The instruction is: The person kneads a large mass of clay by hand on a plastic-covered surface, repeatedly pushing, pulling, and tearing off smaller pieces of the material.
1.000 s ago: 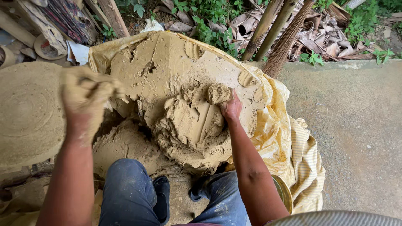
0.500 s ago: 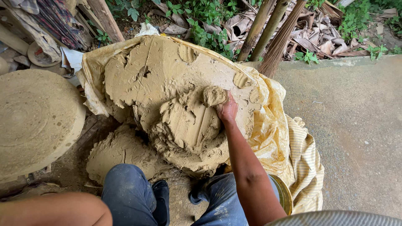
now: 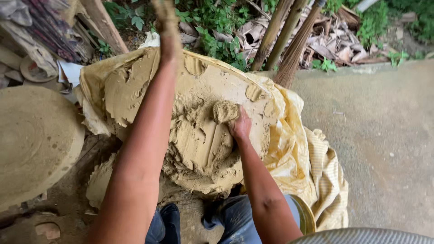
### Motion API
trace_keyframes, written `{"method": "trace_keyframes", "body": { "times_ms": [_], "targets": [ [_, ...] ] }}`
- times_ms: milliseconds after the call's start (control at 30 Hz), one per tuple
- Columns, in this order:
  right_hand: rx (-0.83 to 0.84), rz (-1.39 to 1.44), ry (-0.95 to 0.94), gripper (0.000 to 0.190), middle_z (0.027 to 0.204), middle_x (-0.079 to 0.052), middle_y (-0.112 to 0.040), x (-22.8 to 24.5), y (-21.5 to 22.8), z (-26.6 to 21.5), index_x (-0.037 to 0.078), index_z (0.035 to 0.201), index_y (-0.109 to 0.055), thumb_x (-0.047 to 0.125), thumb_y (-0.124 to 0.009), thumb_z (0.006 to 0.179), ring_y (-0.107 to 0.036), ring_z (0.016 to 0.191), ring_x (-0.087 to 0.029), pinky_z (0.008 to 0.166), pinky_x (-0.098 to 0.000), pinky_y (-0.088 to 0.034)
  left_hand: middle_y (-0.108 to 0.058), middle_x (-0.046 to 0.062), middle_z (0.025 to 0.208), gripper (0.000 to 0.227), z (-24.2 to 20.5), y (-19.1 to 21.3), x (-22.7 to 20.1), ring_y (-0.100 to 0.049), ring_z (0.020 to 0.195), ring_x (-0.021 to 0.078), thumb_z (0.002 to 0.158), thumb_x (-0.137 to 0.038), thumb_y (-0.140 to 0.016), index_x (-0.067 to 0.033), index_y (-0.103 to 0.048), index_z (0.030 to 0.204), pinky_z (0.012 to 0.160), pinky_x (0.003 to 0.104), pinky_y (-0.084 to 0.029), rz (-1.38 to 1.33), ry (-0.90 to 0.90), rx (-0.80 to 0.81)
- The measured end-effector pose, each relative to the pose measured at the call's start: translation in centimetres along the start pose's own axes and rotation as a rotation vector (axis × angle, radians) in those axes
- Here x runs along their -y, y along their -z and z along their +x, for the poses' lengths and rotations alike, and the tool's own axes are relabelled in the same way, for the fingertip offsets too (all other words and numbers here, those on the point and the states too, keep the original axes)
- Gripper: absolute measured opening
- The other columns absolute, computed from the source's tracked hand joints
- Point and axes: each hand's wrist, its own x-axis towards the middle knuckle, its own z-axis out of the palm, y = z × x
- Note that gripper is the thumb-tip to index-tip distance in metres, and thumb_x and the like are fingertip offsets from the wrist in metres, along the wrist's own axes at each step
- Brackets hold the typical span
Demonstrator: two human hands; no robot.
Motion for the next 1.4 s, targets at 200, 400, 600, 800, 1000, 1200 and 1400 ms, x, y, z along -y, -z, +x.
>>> {"method": "trace_keyframes", "body": {
  "times_ms": [200,400,600,800,1000,1200,1400],
  "targets": [
    [0.268,0.017,-0.373,0.076,0.11,-0.016,-0.078,0.5,0.1,0.0,0.021,0.16,-0.05,-0.01,-0.049,0.091,-0.049,0.064,-0.02,0.064,-0.0389,-0.051,-0.06,0.005,0.086,0.023,-7.1,-5.0,3.3,-0.066,0.07,0.017,0.106,-0.025,-0.079,-0.0063,-0.066,0.105,0.054,0.034,-0.055,1.948,-0.848,-0.726],
    [0.085,0.025,-0.202,0.086,0.135,-0.008,-0.065,-0.6,-1.3,-0.5,0.018,0.152,-0.047,-0.01,-0.066,0.074,-0.049,0.086,-0.022,0.091,-0.0327,-0.05,-0.048,0.01,0.11,0.045,-7.4,-8.3,15.6,-0.049,0.089,0.0237,0.098,-0.038,-0.08,-0.0162,-0.046,0.118,0.065,0.046,-0.043,2.591,-1.167,-0.782],
    [0.167,0.068,-0.335,0.085,0.128,-0.006,-0.071,0.0,-1.0,-0.2,0.018,0.159,-0.046,-0.011,-0.062,0.08,-0.051,0.094,-0.022,0.096,-0.0297,-0.051,-0.027,0.017,0.137,0.081,-5.9,-8.4,16.8,-0.03,0.119,0.0347,0.09,-0.054,-0.082,-0.0252,-0.026,0.141,0.086,0.062,-0.033,3.254,-0.984,-0.675],
    [0.207,0.084,-0.252,0.071,0.145,-0.009,-0.058,-0.5,-1.0,0.0,0.019,0.158,-0.047,-0.005,-0.055,0.092,-0.059,0.073,-0.027,0.069,-0.0463,-0.056,-0.006,0.024,0.163,0.118,-3.2,1.7,6.9,-0.012,0.149,0.0456,0.083,-0.07,-0.083,-0.0343,-0.006,0.165,0.107,0.079,-0.023,3.82,0.366,-1.091],
    [-0.161,-0.102,0.184,0.079,0.12,-0.011,-0.074,-1.8,-1.4,-0.7,0.019,0.14,-0.055,0.0,-0.07,0.064,-0.068,0.082,-0.018,0.073,-0.0376,-0.054,0.019,0.011,0.172,0.085,-20.6,5.2,5.6,0.013,0.157,0.0431,0.103,-0.075,-0.037,-0.0335,0.001,0.166,0.117,0.078,0.004,3.262,1.343,-1.871],
    [0.266,0.215,-0.339,0.065,0.125,-0.001,-0.072,1.8,0.9,0.5,0.027,0.164,-0.04,0.012,-0.054,0.103,-0.059,0.077,-0.027,0.078,-0.0531,-0.056,-0.007,0.014,0.174,0.092,-27.9,6.3,3.4,-0.007,0.157,0.0382,0.097,-0.019,-0.055,-0.0185,-0.002,0.172,0.122,0.065,-0.002,3.093,1.564,-1.892],
    [-0.026,-0.253,-0.092,0.099,0.146,-0.029,-0.046,7.1,4.9,-10.5,0.021,0.156,-0.033,0.024,-0.088,0.073,-0.045,0.133,-0.044,0.111,-0.0611,-0.029,-0.028,0.019,0.166,0.089,-29.5,3.6,7.7,-0.028,0.154,0.0314,0.095,-0.039,-0.063,-0.0098,-0.016,0.165,0.13,0.046,-0.014,3.29,1.664,-1.409]
  ]
}}
